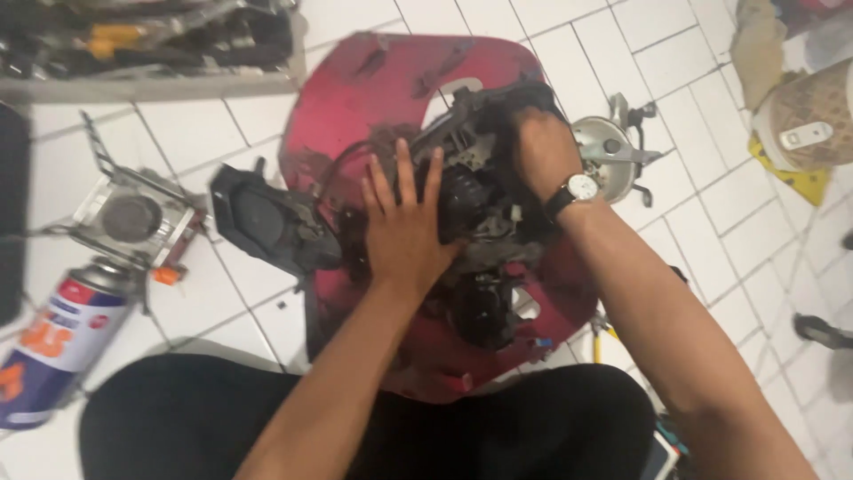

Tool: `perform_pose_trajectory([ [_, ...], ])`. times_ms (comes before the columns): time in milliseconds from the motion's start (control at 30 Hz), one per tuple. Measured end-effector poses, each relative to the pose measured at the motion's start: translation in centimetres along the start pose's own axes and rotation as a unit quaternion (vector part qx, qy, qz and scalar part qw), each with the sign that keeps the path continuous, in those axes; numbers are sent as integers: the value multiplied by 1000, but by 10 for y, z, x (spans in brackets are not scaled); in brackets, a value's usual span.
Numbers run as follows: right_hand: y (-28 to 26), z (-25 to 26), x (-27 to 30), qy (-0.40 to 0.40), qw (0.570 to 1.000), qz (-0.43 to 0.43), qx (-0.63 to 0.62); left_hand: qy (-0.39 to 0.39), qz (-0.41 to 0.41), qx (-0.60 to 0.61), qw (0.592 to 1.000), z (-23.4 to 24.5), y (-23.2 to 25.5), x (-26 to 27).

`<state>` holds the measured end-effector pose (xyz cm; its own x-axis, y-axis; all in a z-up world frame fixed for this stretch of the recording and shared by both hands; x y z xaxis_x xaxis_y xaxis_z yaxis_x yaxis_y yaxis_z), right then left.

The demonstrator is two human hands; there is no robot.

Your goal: Disassembling and repairing a motorcycle headlight and cowl assembly.

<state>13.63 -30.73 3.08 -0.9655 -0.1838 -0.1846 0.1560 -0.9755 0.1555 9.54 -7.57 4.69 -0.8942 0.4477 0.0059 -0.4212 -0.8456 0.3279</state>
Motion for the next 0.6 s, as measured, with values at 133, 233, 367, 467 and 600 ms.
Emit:
perform_pose_trajectory([
  [133,-26,41,-11,55,996,74,-15,-6,0,-10,1000,7,0,-3],
  [233,-4,9,-4,-72,996,-14,49,-18,11,-13,1000,7,0,-2],
  [367,22,-28,13,-191,972,-71,114,-18,6,-16,1000,4,-3,-2],
  [467,9,4,3,-156,977,21,146,-9,-5,-18,1000,-1,-1,0],
  [600,-13,54,0,-14,949,248,193,-13,-2,-33,999,-2,-2,0],
])
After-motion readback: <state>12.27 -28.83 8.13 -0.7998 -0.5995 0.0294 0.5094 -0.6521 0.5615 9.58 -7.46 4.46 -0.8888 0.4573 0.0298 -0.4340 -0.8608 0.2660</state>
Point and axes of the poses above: each hand's wrist, its own x-axis away from the middle knuckle, its own z-axis out of the back of the hand, y = z × x, the point moved 7 cm from there along -x, towards the middle knuckle, and after that the axes turned 4 degrees about -y, right-handed, at the moved point
